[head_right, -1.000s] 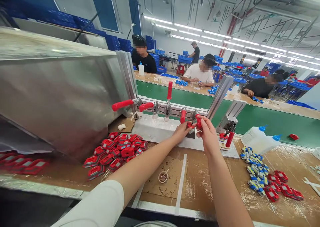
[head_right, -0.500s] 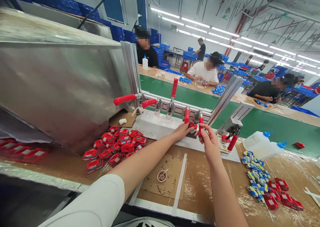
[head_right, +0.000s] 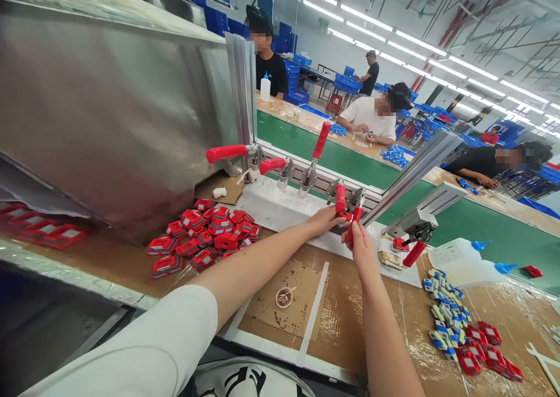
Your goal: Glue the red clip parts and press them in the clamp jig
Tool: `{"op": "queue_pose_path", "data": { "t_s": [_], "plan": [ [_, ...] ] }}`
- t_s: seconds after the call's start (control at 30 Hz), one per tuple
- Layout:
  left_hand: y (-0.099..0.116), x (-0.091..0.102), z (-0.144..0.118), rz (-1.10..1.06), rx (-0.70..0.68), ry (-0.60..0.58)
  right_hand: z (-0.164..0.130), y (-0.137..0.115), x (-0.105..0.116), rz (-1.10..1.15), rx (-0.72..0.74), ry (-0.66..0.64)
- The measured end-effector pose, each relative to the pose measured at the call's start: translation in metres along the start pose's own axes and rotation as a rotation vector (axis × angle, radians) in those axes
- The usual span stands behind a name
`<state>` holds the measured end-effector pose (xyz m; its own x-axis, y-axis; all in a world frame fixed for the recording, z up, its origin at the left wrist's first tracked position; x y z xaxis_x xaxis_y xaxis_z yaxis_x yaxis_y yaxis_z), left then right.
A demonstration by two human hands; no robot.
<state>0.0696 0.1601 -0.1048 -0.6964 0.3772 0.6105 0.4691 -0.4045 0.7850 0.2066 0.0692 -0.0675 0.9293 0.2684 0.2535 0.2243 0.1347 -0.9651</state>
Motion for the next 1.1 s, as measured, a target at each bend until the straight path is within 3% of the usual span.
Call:
{"op": "queue_pose_path", "data": {
  "t_s": [0.13,0.23,0.3,0.4,0.47,0.53,0.6,0.7,0.9,1.0,1.1],
  "plan": [
    [0.009,0.000,-0.002,0.026,0.019,-0.021,0.013,0.014,-0.002,-0.367,0.045,0.002],
    [0.019,0.003,-0.018,0.075,0.043,-0.038,0.022,0.023,0.004,-0.654,-0.019,0.048],
    [0.020,0.014,-0.041,0.121,0.062,-0.064,0.023,0.024,0.008,-0.841,-0.114,0.055],
    [0.014,0.050,-0.096,0.256,0.109,-0.130,0.008,0.018,0.006,-0.991,-0.198,0.033],
    [0.010,0.081,-0.139,0.394,0.160,-0.153,-0.009,0.010,-0.009,-0.950,-0.122,-0.079],
    [0.009,0.107,-0.177,0.484,0.216,-0.141,-0.027,0.000,-0.041,-0.837,0.034,-0.335],
    [0.012,0.116,-0.206,0.593,0.254,-0.156,-0.047,-0.007,-0.076,-0.752,0.181,-0.620],
    [0.020,0.102,-0.231,0.749,0.243,-0.233,-0.063,-0.009,-0.107,-0.761,0.272,-0.809],
    [0.027,0.077,-0.240,0.816,0.203,-0.288,-0.068,-0.010,-0.124,-0.768,0.372,-0.841],
    [0.035,0.071,-0.232,0.651,0.176,-0.311,-0.070,-0.009,-0.126,-0.760,0.437,-0.849],
    [0.047,0.060,-0.212,0.293,0.137,-0.243,-0.070,-0.006,-0.127,-0.766,0.471,-0.829]
  ]
}}
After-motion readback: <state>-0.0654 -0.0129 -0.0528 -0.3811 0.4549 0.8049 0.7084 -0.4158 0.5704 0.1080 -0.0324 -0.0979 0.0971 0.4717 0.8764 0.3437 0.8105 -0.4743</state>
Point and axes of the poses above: each hand's wrist, its own z-axis towards the middle knuckle, its own x-axis out of the back of the hand, y = z × x, the point moved 6 cm from there along z, towards the middle knuckle, and after that the axes turned 15 degrees about -y, right-handed, at the moved point
